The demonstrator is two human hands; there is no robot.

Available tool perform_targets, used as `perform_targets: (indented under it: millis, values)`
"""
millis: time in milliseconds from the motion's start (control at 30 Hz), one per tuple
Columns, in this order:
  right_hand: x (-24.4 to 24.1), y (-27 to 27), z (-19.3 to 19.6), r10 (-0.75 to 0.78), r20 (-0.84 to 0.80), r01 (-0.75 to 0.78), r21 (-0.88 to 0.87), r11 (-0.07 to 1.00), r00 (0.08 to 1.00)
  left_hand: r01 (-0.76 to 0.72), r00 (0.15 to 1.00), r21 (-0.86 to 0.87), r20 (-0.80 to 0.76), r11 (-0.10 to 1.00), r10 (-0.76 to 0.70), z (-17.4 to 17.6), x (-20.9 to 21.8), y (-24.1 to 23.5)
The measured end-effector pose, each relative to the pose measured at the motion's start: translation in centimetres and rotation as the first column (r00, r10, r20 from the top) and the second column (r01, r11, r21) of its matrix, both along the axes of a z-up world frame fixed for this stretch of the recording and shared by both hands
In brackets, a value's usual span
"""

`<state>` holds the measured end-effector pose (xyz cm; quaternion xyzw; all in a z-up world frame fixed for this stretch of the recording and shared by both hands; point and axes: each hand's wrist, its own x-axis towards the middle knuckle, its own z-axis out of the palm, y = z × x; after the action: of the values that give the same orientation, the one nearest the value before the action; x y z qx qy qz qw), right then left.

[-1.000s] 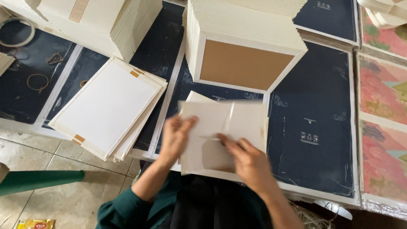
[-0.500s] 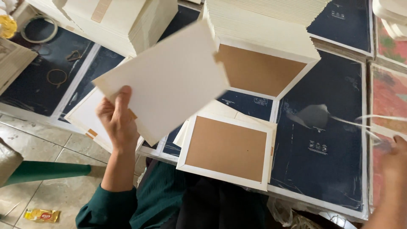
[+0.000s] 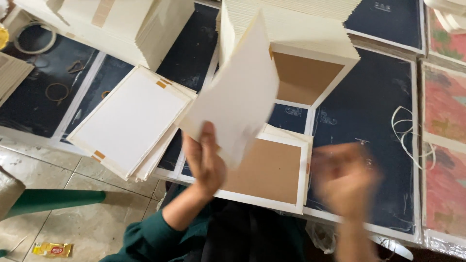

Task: Sorting and inspecting printed invitation cards at a high speed on a production table.

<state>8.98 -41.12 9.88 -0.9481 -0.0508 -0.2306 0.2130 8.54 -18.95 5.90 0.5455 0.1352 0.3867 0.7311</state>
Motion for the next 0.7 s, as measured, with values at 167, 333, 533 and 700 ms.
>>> perform_targets:
  millis: [167,333,533,700]
  values:
    - [-3.1,7.7,0.7,0.536,0.16,-0.555,0.104,0.826,0.829,0.498,0.867,0.023,-0.041,0.867,-0.497,5.4,-2.5,-2.2]
    - [-3.5,1.9,-2.1,0.282,0.277,-0.29,-0.011,0.957,0.919,0.644,0.751,0.179,0.04,0.744,-0.659,4.7,-2.4,-0.3]
    - [-1.3,-6.7,-4.8,0.052,0.014,-0.021,0.99,0.137,0.999,0.56,0.829,0.075,-0.047,0.825,-0.558,1.7,-0.7,3.0]
    - [-0.5,-7.4,-7.1,0.515,0.049,0.09,0.966,-0.243,0.856,0.748,0.601,-0.46,0.166,0.478,-0.782,-0.5,-1.3,3.5]
